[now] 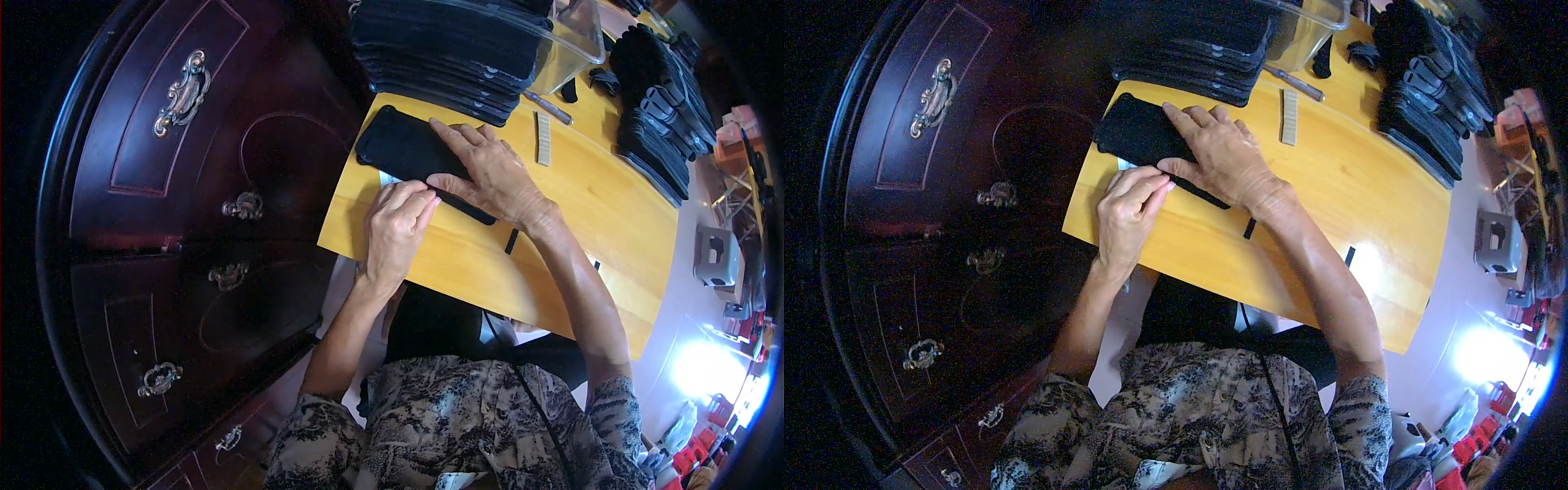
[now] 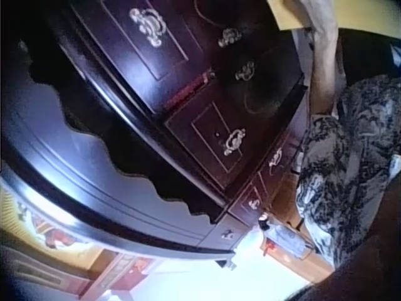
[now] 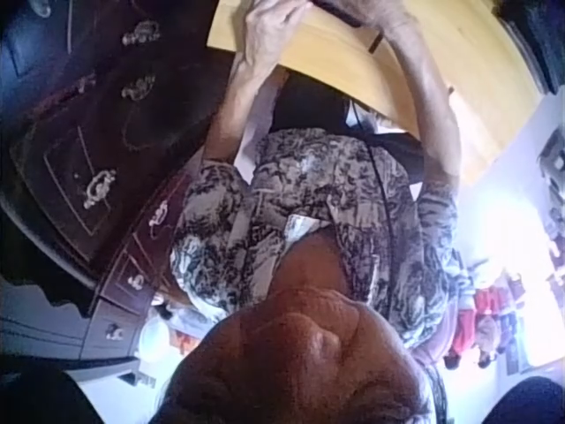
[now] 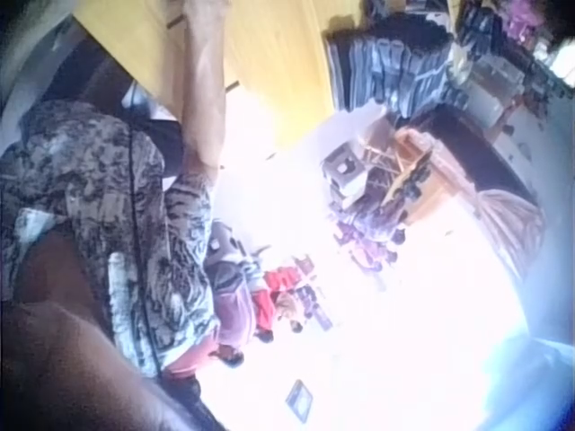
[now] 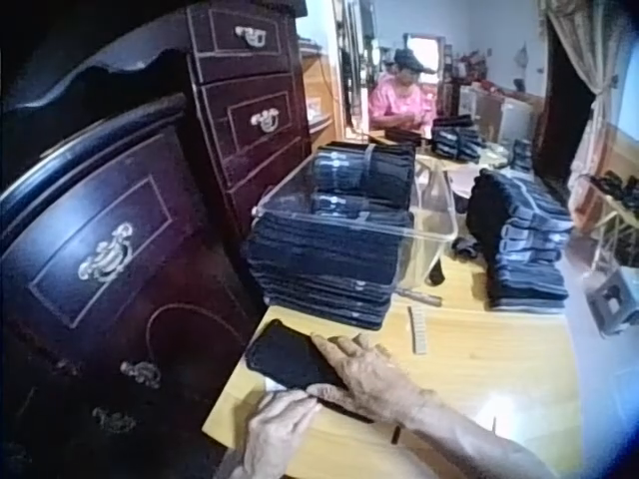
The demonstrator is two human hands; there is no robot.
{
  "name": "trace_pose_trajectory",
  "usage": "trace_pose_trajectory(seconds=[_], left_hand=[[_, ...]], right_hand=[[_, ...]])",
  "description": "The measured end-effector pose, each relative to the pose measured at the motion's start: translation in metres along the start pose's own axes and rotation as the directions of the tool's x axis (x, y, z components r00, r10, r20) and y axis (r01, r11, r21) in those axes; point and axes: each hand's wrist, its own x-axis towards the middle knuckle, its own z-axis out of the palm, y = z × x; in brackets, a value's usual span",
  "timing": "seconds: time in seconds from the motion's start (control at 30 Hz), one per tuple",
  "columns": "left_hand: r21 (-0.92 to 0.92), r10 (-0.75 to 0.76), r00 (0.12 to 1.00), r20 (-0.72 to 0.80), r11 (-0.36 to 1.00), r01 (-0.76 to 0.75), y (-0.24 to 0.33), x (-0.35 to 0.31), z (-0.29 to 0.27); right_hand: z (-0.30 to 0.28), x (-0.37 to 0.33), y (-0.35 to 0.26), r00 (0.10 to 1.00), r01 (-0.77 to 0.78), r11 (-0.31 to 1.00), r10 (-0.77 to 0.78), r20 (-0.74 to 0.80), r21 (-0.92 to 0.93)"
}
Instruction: Inspecting and organizing hook-and-loop cable straps at a manufacturing workbench.
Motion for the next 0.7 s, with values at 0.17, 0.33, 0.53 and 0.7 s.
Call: trace_pose_trajectory(seconds=[0.17,0.33,0.53,0.7], left_hand=[[-0.039,-0.022,1.0,0.015,0.999,0.023,-0.001,0.001,-0.002],[0.086,0.035,0.995,0.093,0.995,-0.043,-0.007,0.011,-0.023],[0.208,0.049,0.944,0.326,0.971,-0.122,-0.043,0.057,-0.051],[0.051,-0.06,0.876,0.478,0.998,0.04,-0.061,0.06,-0.052]], right_hand=[[0.002,0.0,-0.004,1.0,0.016,0.998,-0.016,0.001,-0.057],[-0.019,-0.024,-0.005,0.993,0.008,0.996,-0.018,-0.113,-0.093],[-0.017,-0.065,0.011,0.982,-0.188,0.976,0.187,-0.018,-0.108],[-0.021,-0.056,0.003,0.975,-0.222,0.974,0.22,0.043,0.038]])
